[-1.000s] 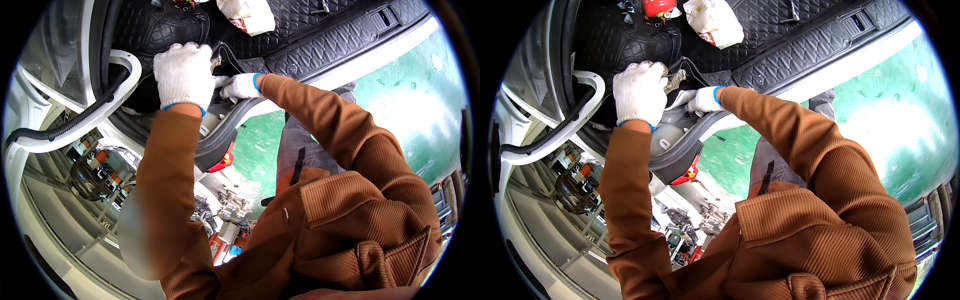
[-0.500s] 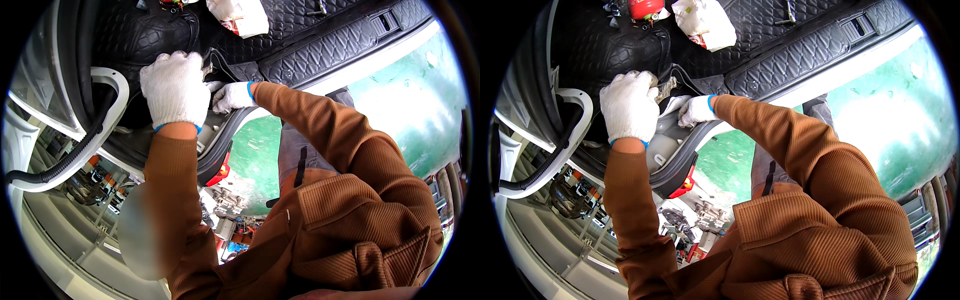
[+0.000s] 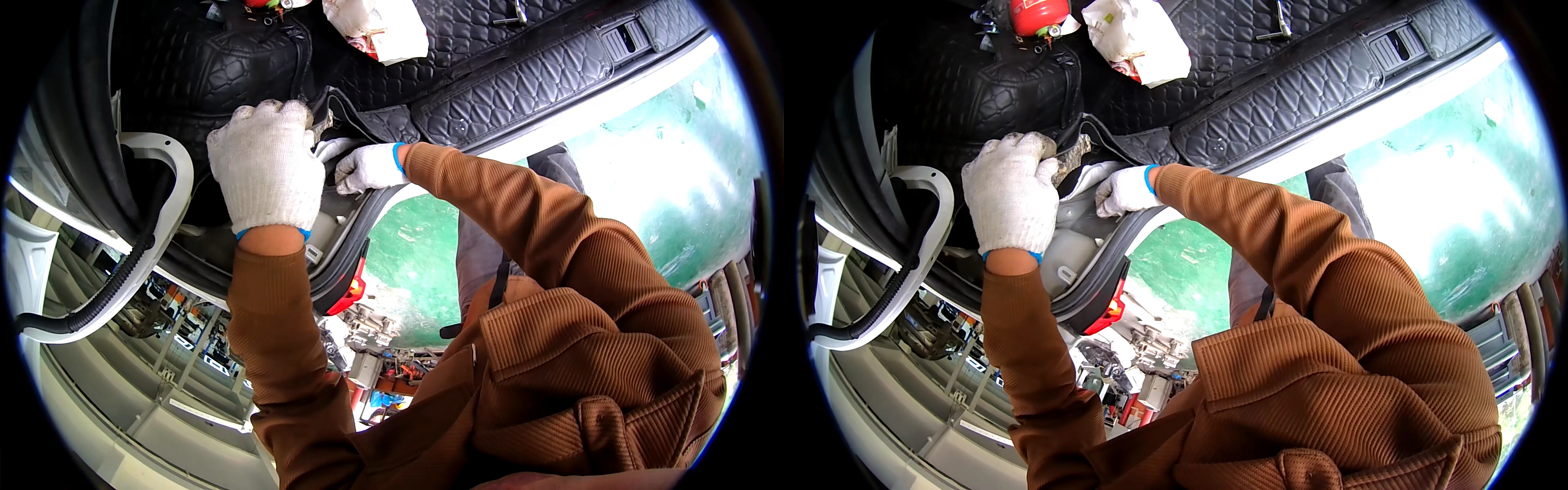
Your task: The person removes a tail light assembly from a white car, then reinstalls it into the trunk area. They use a socket wrench to tighten fasteners and adjust the trunk liner to fit the assembly. The person handles the tail light and trunk liner throughout the process.
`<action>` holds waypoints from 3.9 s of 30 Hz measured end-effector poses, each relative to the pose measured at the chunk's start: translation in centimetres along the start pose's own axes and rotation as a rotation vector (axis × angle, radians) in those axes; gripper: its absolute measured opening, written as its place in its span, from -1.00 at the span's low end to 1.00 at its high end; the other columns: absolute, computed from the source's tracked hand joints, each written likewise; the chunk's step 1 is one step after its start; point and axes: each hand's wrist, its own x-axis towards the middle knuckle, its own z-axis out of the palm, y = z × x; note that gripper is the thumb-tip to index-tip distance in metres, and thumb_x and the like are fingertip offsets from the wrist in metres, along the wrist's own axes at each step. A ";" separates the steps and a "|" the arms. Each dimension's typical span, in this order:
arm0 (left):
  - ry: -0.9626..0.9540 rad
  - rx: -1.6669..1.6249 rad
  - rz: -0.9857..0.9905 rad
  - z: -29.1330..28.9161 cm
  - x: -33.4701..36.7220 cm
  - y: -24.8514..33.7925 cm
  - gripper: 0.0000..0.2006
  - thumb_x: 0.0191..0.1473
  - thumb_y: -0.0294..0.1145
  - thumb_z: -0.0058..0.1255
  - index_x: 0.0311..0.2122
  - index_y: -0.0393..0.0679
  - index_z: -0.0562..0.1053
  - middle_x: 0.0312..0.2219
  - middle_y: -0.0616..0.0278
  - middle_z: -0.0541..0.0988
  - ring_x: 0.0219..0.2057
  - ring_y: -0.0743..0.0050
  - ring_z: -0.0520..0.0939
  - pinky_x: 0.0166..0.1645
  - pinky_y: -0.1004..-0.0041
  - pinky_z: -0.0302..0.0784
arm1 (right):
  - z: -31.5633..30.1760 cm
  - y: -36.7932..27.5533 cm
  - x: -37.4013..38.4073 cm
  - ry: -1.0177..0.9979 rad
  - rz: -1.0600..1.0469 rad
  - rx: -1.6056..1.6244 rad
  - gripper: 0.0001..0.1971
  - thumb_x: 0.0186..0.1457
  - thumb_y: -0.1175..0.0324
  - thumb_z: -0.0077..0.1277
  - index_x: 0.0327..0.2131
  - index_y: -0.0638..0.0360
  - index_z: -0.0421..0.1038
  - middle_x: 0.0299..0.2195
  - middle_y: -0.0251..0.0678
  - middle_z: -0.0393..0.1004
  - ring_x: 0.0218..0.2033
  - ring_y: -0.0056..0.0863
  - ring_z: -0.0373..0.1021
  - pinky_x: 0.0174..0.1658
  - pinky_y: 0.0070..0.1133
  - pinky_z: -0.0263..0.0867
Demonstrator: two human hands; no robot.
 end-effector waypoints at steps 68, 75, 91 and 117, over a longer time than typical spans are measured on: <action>-0.627 -0.133 -0.307 13.6 -2.3 6.1 -0.59 0.28 -0.08 0.03 -0.15 -0.25 0.68 -0.15 -0.22 0.71 -0.08 -0.27 0.72 0.02 -0.01 0.66 | -0.6 2.1 -3.0 0.178 -0.190 0.182 -0.51 0.11 0.41 0.07 0.15 0.09 0.59 0.02 -0.17 0.68 0.04 -0.29 0.57 0.17 -0.42 0.40; -0.545 -0.379 -0.423 15.3 -2.2 4.0 -0.55 0.25 -0.10 -0.01 -0.17 -0.36 0.66 -0.18 -0.38 0.68 -0.07 -0.32 0.71 0.03 -0.03 0.64 | 1.3 2.6 -3.2 0.426 -0.324 0.141 -0.49 0.03 0.40 0.11 0.12 0.08 0.60 -0.18 -0.03 0.70 -0.14 -0.16 0.64 0.03 -0.40 0.50; -0.216 -0.267 0.306 1.3 -1.8 1.0 -0.37 0.21 -0.30 0.21 0.34 -0.26 0.36 0.09 -0.28 0.58 0.05 -0.28 0.63 0.18 0.09 0.55 | 4.5 1.1 -1.2 0.866 -0.237 -0.057 -0.68 0.25 0.27 0.12 -0.02 0.26 0.57 -0.19 -0.02 0.69 -0.10 -0.10 0.63 0.00 -0.31 0.50; -0.020 -0.346 0.690 4.0 0.0 -1.9 -0.53 0.15 -0.01 0.15 -0.15 -0.29 0.68 -0.23 -0.17 0.72 -0.15 -0.07 0.74 -0.01 0.17 0.64 | 2.8 2.2 2.6 1.017 -0.107 -0.166 -0.68 0.32 0.12 0.12 0.00 -0.02 0.70 -0.10 -0.30 0.74 -0.14 -0.37 0.67 0.00 -0.50 0.53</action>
